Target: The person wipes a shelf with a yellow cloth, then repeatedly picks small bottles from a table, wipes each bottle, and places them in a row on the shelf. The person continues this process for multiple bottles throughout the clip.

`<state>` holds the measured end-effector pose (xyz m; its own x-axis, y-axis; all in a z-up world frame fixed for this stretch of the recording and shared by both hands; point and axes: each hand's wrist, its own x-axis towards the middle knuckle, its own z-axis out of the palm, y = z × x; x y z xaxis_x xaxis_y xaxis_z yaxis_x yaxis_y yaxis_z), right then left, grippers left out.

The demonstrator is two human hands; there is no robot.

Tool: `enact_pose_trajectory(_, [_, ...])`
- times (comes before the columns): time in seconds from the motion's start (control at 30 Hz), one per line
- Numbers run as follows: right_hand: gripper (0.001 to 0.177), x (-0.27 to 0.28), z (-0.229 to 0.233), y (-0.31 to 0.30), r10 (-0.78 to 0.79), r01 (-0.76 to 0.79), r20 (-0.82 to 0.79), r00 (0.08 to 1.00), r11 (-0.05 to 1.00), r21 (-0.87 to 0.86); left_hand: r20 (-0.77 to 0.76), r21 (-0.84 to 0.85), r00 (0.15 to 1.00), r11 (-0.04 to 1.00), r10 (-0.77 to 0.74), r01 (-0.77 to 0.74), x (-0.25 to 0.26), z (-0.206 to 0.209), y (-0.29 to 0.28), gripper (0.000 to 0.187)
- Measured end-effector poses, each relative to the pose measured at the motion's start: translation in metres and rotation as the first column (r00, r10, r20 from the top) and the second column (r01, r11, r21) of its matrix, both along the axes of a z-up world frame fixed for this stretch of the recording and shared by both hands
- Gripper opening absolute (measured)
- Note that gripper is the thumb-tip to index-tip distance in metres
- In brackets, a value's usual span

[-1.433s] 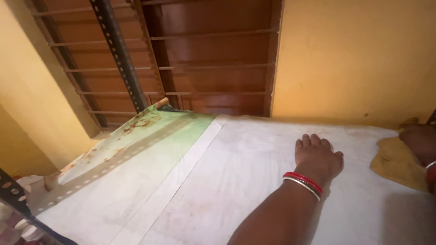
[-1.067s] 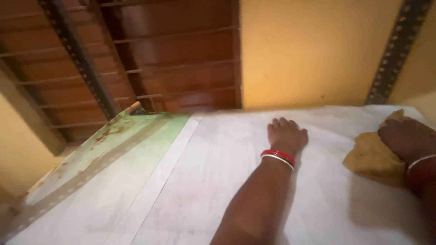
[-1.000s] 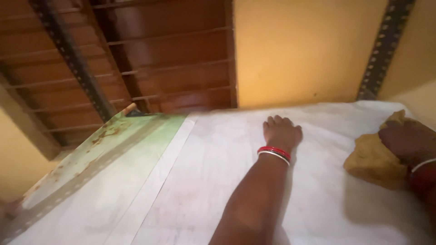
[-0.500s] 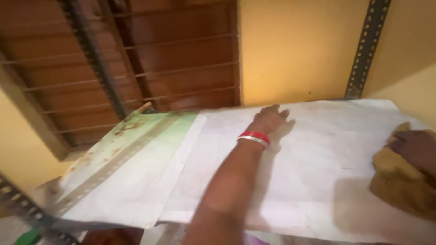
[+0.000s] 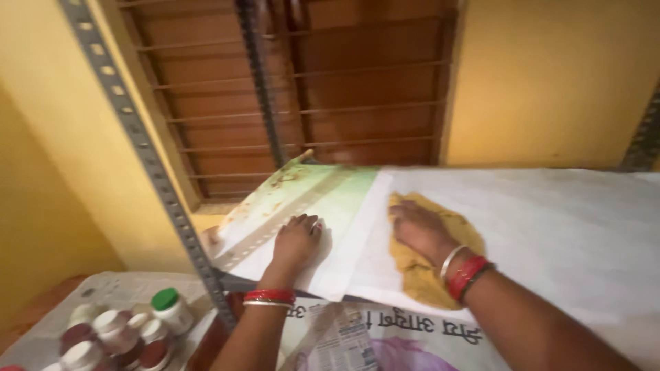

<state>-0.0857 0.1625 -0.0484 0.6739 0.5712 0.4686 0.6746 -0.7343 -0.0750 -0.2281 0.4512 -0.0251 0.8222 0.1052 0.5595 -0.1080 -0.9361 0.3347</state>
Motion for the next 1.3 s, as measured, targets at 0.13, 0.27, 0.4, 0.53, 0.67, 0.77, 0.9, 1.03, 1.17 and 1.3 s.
enact_pose_trajectory(0.13, [0.04,-0.078,0.04,0.077,0.074,-0.073,-0.014,0.997,0.996,0.048,-0.09,-0.376,0.996,0.925,0.02,-0.052,-0.02,0.004,0.008,0.042])
enact_pose_trajectory(0.27, [0.039,-0.136,0.065,0.111,0.05,-0.039,-0.133,0.99,0.996,0.081,-0.152,-0.227,0.987,0.969,0.06,-0.094,-0.03,0.012,-0.002,0.047])
enact_pose_trajectory(0.4, [0.045,-0.106,0.014,0.065,0.02,-0.023,0.031,0.999,0.994,0.111,-0.287,-0.116,0.957,0.99,0.048,-0.085,-0.038,0.03,-0.011,0.058])
enact_pose_trajectory(0.53, [0.034,-0.083,-0.003,-0.05,-0.066,0.069,0.092,0.994,0.997,-0.029,-0.368,-0.038,0.929,0.997,0.049,-0.068,-0.052,0.041,-0.02,0.061])
enact_pose_trajectory(0.67, [0.026,-0.119,0.024,-0.17,-0.162,0.19,0.26,0.952,0.978,-0.089,-0.422,0.08,0.904,0.996,0.072,-0.041,-0.065,0.053,-0.029,0.061])
enact_pose_trajectory(0.77, [0.03,-0.15,0.042,-0.246,-0.361,0.435,0.272,0.892,0.85,-0.298,-0.432,0.082,0.898,0.996,0.077,-0.046,-0.072,0.06,-0.032,0.058])
enact_pose_trajectory(0.9, [0.026,-0.178,0.048,-0.295,-0.507,0.546,0.215,0.835,0.711,-0.443,-0.432,0.105,0.899,0.994,0.077,-0.035,-0.076,0.06,-0.037,0.055])
enact_pose_trajectory(1.03, [0.021,-0.192,0.053,-0.239,-0.638,0.664,0.204,0.743,0.741,-0.099,-0.48,0.173,0.877,0.983,0.032,0.059,-0.07,0.057,-0.069,0.057])
enact_pose_trajectory(1.17, [0.019,-0.207,0.041,-0.123,-0.353,0.348,0.321,0.879,0.935,0.073,-0.288,0.218,0.935,0.937,-0.207,0.275,-0.073,0.032,-0.145,0.048])
enact_pose_trajectory(1.3, [0.03,-0.221,0.024,-0.055,-0.246,0.146,0.398,0.884,0.953,0.264,-0.124,0.182,0.959,0.944,-0.255,0.275,-0.078,0.019,-0.191,0.042])
